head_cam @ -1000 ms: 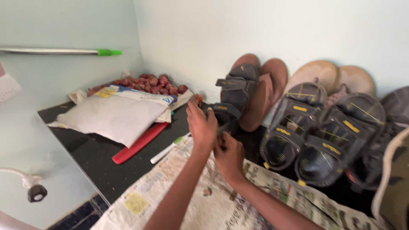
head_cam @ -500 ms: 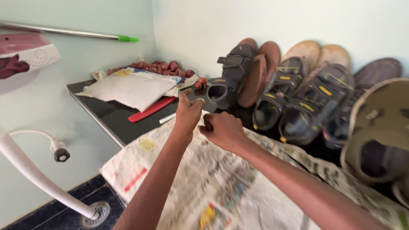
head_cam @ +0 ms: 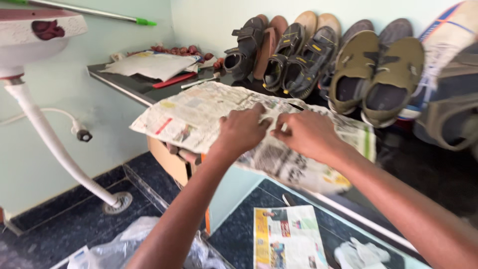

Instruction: The person picks up various shoes from a plastic sheet on the floor, inspects them, and places them on a nearby shelf. The person handles multiple pairs of sandals and slip-on shoes, arranging them in a row.

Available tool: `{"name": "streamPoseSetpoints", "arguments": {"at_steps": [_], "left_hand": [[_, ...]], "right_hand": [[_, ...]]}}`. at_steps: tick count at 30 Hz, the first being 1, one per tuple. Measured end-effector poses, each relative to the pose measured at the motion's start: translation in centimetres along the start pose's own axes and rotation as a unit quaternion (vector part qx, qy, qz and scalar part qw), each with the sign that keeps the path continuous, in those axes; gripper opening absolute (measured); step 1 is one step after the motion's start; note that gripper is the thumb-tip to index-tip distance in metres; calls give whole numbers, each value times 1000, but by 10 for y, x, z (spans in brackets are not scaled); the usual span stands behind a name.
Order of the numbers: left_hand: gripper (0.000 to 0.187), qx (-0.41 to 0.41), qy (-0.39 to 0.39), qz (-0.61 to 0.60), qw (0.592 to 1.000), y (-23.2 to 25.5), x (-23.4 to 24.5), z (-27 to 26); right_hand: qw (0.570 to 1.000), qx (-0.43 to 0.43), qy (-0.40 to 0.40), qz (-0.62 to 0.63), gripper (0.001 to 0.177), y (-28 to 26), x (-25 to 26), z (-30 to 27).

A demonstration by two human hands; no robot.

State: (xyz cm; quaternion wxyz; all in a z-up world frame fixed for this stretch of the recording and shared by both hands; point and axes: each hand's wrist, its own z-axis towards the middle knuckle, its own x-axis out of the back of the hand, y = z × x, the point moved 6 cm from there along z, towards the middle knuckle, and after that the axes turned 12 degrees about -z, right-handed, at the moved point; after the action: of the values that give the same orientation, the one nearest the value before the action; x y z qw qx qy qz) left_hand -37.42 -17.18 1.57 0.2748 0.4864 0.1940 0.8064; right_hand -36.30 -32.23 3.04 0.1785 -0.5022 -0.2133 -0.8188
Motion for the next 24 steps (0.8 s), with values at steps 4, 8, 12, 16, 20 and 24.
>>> {"name": "streamPoseSetpoints", "arguments": {"at_steps": [4, 8, 12, 16, 20, 24], "left_hand": [[42, 3, -49, 53, 997, 35, -29, -24], [40, 37, -24, 30, 999, 40, -54, -32], [37, 31, 33, 58, 997, 42, -65, -45], [33, 1, 73, 81, 994, 43, -68, -51], [34, -4, 52, 78, 996, 39, -64, -48], [35, 4, 19, 78, 997, 39, -64, -45]], "right_hand": [[999, -18, 36, 15, 31, 11, 25, -59], [997, -13, 57, 49, 28, 23, 18, -107], [991, 29, 119, 44, 30, 25, 14, -137], [990, -10, 92, 109, 35, 35, 5, -131], [974, -11, 107, 200, 41, 45, -3, -127], [948, -61, 155, 272, 48, 65, -7, -125]]}}
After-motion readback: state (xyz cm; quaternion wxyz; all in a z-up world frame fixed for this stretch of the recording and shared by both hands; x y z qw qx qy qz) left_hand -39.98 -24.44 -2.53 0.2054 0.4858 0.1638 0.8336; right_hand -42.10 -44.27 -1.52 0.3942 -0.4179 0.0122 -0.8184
